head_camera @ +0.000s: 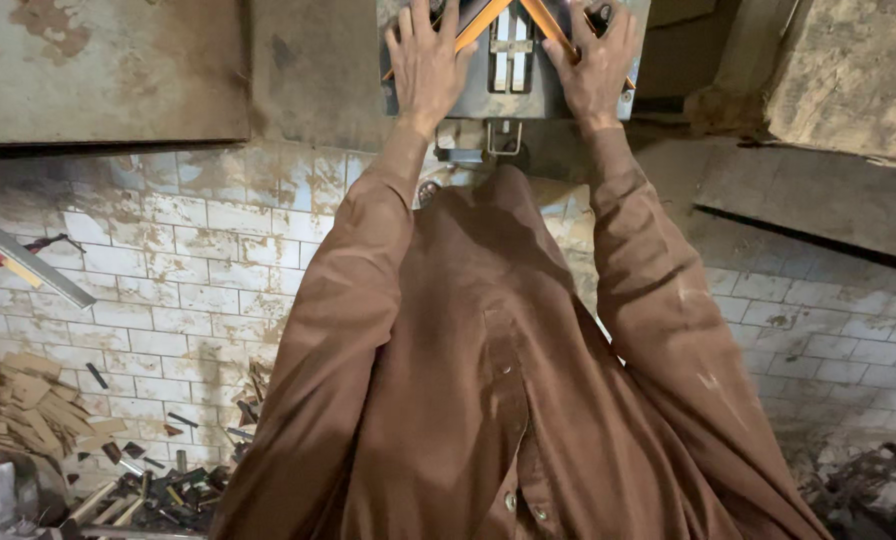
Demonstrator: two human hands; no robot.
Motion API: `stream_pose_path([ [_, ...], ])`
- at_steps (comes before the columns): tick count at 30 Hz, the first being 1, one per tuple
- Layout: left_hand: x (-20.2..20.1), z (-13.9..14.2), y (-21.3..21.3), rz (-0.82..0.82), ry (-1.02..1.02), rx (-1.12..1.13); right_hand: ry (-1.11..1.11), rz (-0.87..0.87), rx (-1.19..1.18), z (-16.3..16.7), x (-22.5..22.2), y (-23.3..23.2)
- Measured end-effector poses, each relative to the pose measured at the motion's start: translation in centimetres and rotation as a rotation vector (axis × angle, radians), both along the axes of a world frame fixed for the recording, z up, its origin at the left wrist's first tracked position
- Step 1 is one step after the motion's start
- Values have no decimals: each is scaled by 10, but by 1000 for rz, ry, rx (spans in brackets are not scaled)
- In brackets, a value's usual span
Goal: The person joins mitered picture frame corners using a V-nail machine. They pick up frame corner pieces from a stack on the workbench, position the joint in the machine, press down to drive a V-nail into the joint, then place the assembled frame on the bench and continue with the next frame.
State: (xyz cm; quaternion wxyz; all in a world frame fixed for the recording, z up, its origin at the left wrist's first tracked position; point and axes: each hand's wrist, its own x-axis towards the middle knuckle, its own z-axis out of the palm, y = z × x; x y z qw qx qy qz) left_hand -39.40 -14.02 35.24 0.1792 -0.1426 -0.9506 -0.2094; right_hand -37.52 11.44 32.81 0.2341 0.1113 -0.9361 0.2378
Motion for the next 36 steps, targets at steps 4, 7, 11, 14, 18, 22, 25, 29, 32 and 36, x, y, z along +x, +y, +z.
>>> stream_pose_path([
  [4, 1, -3, 1, 2, -103, -6, -21, -11, 2, -9, 1, 4],
  [7, -3, -7, 3, 14, -94, -34, -18, -21, 8, -14, -2, 6],
  [11, -6, -13, 4, 29, -85, -127, 85, -35, 46, -19, 0, 4],
  [14, -5, -18, 4, 9, -83, -73, 81, -41, 37, -21, -1, 6],
  [18, -4, -18, 6, 25, -70, -103, -18, -40, 18, -19, -4, 9],
  [22, -4, -18, 5, 27, -18, -113, 38, -59, 58, -18, -4, 7],
  [25, -4, -18, 4, 40, -83, -117, 34, -43, 76, -18, -4, 6],
  [29, -6, -14, 4, 35, -80, -137, 52, -60, 94, -16, -6, 5],
  [32, -8, -10, 7, 34, -118, -122, 26, -86, 97, -13, -7, 4],
  [36, -8, -7, 9, 47, -106, -126, -1, -94, 69, -11, -8, 3],
])
